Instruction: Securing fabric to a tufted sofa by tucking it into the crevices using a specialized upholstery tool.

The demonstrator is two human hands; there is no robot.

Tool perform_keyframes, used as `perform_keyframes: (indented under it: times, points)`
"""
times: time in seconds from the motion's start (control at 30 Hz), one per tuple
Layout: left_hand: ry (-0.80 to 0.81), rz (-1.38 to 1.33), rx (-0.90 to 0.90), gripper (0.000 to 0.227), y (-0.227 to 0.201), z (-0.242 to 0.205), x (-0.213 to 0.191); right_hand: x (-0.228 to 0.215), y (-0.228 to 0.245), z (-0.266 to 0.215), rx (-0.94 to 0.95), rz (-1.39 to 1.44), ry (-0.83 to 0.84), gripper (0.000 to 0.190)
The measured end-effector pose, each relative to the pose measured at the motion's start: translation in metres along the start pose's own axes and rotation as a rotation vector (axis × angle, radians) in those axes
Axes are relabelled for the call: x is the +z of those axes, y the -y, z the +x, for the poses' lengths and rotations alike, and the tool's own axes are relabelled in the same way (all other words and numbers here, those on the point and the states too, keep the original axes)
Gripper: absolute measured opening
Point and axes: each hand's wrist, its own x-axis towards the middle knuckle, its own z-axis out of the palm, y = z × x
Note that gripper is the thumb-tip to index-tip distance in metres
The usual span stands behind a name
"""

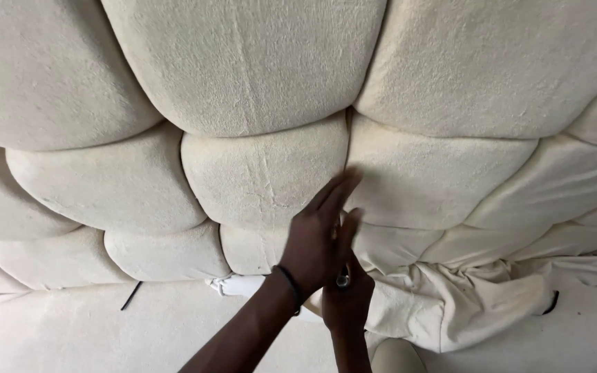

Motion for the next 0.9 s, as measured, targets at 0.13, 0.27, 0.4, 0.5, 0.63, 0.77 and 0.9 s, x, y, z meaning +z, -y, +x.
perform_keyframes:
  times: [0.13,0.27,0.4,0.5,0.63,0.77,0.9]
  points:
    - [-0.111,-0.130,0.093,0.082,-0.007,0.043,0.039,0.008,-0.022,-0.001,-0.047,0.029,0.004,0.019]
    - [-0.184,-0.295,-0.092,0.092,-0.010,0.033,0.056,0.008,-0.033,0.006,-0.041,0.020,-0.002,0.022]
    - [-0.057,-0.361,-0.385,0.095,-0.002,0.020,0.052,0.009,-0.040,0.009,-0.021,0.019,-0.005,0.037]
    - [-0.054,-0.369,-0.460,0.099,0.011,0.012,0.062,0.009,-0.042,0.002,0.003,0.023,0.000,0.049]
    - [0.157,-0.403,-0.660,0.110,0.038,-0.023,0.039,0.007,-0.036,0.003,-0.023,-0.010,0.000,0.023]
    - [0.429,0.099,-0.399,0.021,0.203,-0.095,0.097,0.015,-0.027,-0.001,-0.245,0.114,-0.059,0.046]
    - [0.386,-0.616,-1.222,0.022,0.070,-0.006,0.036,0.013,-0.036,-0.001,-0.187,0.004,-0.077,0.048]
